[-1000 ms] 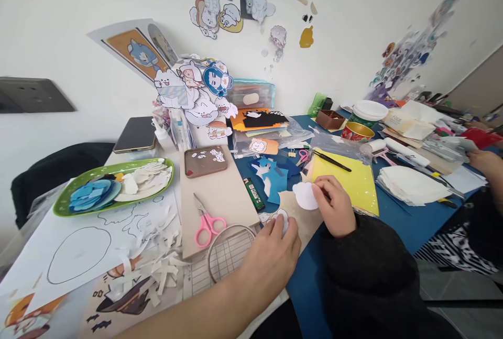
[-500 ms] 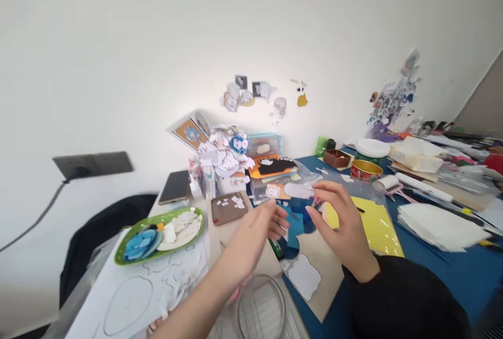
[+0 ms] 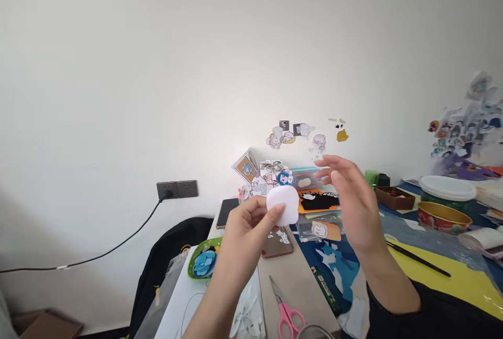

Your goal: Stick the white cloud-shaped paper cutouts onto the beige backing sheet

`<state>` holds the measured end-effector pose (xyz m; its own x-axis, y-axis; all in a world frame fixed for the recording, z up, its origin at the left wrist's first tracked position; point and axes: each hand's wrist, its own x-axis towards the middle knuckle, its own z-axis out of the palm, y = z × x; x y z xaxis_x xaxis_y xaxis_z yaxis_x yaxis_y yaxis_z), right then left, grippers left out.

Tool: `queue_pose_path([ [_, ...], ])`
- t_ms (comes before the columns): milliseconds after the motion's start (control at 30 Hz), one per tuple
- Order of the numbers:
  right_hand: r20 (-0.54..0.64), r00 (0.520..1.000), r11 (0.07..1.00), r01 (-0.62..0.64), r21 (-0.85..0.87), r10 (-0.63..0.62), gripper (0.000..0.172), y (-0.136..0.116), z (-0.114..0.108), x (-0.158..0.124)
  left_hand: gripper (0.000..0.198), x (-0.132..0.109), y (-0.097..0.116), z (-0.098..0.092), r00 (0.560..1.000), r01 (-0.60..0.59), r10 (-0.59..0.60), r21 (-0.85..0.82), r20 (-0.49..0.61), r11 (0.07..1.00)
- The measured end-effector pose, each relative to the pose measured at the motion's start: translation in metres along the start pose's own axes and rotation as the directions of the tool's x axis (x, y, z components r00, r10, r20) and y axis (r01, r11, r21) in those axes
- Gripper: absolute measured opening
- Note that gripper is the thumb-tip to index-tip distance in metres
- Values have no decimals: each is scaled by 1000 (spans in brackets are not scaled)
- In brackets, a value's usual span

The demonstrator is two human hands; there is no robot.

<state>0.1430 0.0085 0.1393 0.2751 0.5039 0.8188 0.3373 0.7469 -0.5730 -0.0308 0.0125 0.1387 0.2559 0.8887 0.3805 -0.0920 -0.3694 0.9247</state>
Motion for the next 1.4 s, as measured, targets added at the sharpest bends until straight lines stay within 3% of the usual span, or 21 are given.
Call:
queue_pose_path([
  [67,75,978,949,-206,238,193,33,-6,8,0,17,-3,1,2,990,-118,131,191,-60,975],
  [167,79,969,907,-248,339,235,39,-8,23,-10,13,-9,-4,12,934,-268,350,494,-79,827],
  [233,29,980,927,-194,320,195,42,-6,32,-20,14,-13,-11,22,892,-377,453,577,15,724],
  [333,-56,984,952,-147,269,168,47,-4,38,-30,22,-19,-21,36,801,-566,564,560,201,605],
  [400,-75,980,945,-153,288,182,50,-4,37,-30,29,-23,-24,42,767,-623,575,541,284,565],
  [500,-73,977,896,-154,416,201,50,-7,29,-21,42,-32,-19,48,779,-627,467,524,419,576],
  [633,48,970,759,-218,614,239,52,-6,8,-3,52,-43,-8,49,746,-665,427,537,511,519],
  [733,137,967,758,-253,601,215,59,-2,-19,11,33,-42,-5,46,780,-623,404,530,479,575],
  [800,95,980,852,-201,483,177,61,-2,-42,17,22,-35,-8,46,840,-537,354,545,410,644],
  [900,14,998,961,-69,268,68,65,-9,-77,19,20,-23,-25,52,904,-412,192,664,381,624],
  [967,-50,998,984,-34,177,44,65,-16,-94,16,24,-19,-45,63,907,-368,61,714,417,595],
  [1033,-108,994,987,-15,162,33,62,-23,-105,12,31,-20,-66,76,880,-347,-48,709,472,614],
  [1133,-141,989,983,-11,184,37,60,-29,-113,8,13,-23,-86,89,826,-376,-161,742,540,555],
  [1200,-159,986,979,-17,201,50,59,-31,-116,7,18,-22,-85,89,859,-349,-141,763,493,544],
  [1300,-221,972,979,-30,203,75,57,-34,-122,5,23,-14,-68,74,934,-259,-31,733,356,629],
  [1400,-242,965,954,-21,299,97,55,-36,-127,4,24,-4,-49,55,960,-181,-12,657,278,731],
])
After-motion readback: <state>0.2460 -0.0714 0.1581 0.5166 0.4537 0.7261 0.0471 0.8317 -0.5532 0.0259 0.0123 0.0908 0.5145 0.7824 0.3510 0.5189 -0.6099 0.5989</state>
